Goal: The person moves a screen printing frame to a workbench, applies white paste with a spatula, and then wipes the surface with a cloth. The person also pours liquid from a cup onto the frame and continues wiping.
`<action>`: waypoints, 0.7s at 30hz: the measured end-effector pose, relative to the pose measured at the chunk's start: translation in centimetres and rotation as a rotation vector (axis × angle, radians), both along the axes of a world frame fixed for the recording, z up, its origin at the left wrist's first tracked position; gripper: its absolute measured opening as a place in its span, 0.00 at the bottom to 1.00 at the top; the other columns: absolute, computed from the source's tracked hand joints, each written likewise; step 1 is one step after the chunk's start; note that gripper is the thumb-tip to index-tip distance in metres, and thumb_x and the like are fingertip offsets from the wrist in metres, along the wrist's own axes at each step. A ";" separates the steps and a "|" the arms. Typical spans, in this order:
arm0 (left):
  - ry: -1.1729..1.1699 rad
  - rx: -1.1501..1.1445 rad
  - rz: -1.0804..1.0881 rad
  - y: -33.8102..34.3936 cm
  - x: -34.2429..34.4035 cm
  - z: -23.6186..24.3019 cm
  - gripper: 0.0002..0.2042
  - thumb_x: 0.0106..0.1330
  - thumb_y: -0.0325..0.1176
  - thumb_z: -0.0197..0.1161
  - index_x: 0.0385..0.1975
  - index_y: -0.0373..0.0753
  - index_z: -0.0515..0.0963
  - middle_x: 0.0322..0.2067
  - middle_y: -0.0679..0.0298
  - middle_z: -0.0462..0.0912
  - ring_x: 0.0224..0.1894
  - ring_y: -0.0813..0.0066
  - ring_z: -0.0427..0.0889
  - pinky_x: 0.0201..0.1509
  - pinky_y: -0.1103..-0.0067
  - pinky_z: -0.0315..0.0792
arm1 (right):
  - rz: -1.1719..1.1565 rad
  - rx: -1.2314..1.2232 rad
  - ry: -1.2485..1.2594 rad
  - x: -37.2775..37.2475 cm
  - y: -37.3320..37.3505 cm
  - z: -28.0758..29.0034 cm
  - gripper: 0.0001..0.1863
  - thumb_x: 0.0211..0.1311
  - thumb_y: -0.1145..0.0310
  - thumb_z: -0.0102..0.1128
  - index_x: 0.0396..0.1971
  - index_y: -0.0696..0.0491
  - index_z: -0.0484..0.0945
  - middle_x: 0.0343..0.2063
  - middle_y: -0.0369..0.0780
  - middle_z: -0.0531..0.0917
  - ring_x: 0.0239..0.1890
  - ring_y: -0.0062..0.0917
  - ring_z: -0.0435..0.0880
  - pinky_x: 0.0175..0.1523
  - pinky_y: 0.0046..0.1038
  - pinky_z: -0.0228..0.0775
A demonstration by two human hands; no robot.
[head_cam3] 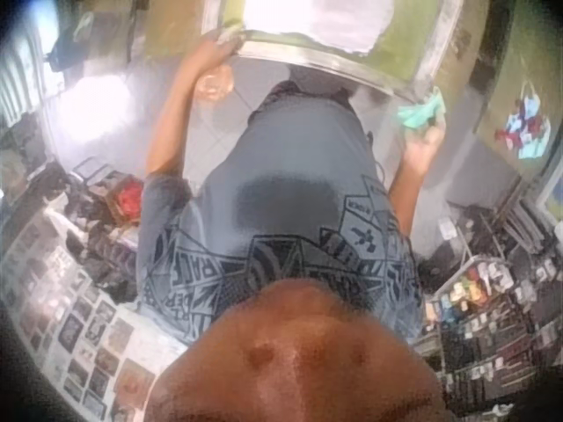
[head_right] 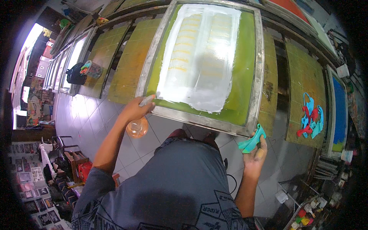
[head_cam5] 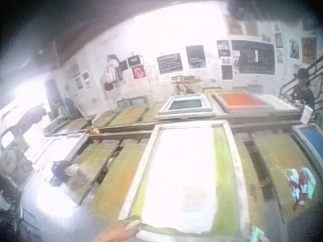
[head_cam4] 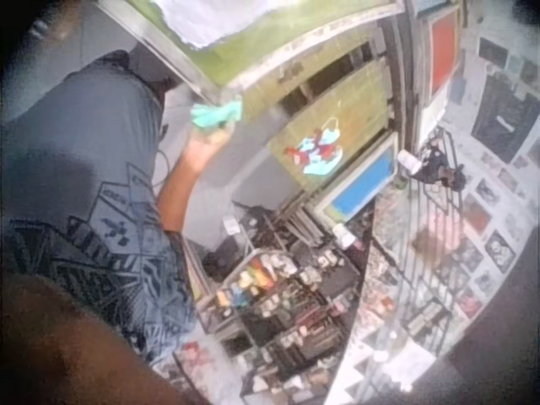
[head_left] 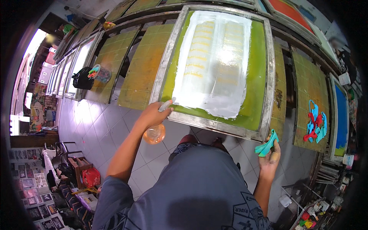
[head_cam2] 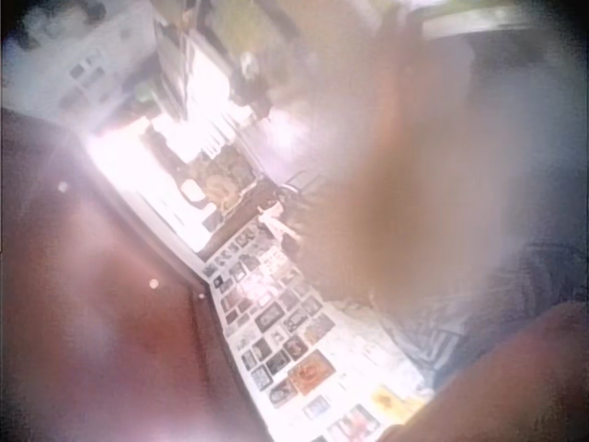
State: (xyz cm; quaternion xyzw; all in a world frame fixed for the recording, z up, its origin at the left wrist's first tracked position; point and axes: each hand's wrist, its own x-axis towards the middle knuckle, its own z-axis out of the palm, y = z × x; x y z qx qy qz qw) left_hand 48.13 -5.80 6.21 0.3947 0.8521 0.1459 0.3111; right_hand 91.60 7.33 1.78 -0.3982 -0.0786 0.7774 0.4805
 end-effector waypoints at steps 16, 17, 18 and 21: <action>-0.080 -0.009 -0.335 -1.9 -9.9 -3.0 0.26 0.62 0.55 0.60 0.35 0.31 0.80 0.29 0.44 0.81 0.37 0.43 0.80 0.44 0.61 0.72 | -0.209 -0.022 -0.134 -10.6 -7.0 -1.6 0.14 0.68 0.64 0.53 0.49 0.55 0.75 0.36 0.37 0.82 0.34 0.23 0.79 0.42 0.25 0.74; -0.087 0.020 -0.340 -2.1 -10.2 -3.3 0.26 0.62 0.55 0.60 0.35 0.31 0.79 0.29 0.44 0.81 0.36 0.43 0.80 0.43 0.61 0.72 | -0.215 -0.022 -0.128 -11.6 -7.6 -1.5 0.14 0.68 0.64 0.53 0.49 0.55 0.74 0.35 0.37 0.82 0.34 0.23 0.79 0.42 0.25 0.74; -0.091 0.049 -0.343 -2.2 -10.6 -3.4 0.25 0.62 0.54 0.60 0.35 0.31 0.79 0.29 0.44 0.80 0.36 0.43 0.80 0.42 0.61 0.72 | -0.220 -0.022 -0.120 -12.5 -8.1 -1.3 0.14 0.68 0.64 0.53 0.49 0.55 0.74 0.35 0.37 0.82 0.35 0.23 0.79 0.42 0.25 0.74; -0.172 0.122 -0.281 -1.7 -11.6 -3.2 0.23 0.64 0.51 0.60 0.34 0.32 0.79 0.28 0.44 0.80 0.34 0.44 0.79 0.40 0.61 0.71 | -0.243 0.000 -0.054 -13.8 -9.3 -1.3 0.14 0.69 0.66 0.51 0.48 0.58 0.74 0.36 0.39 0.80 0.37 0.23 0.78 0.42 0.24 0.75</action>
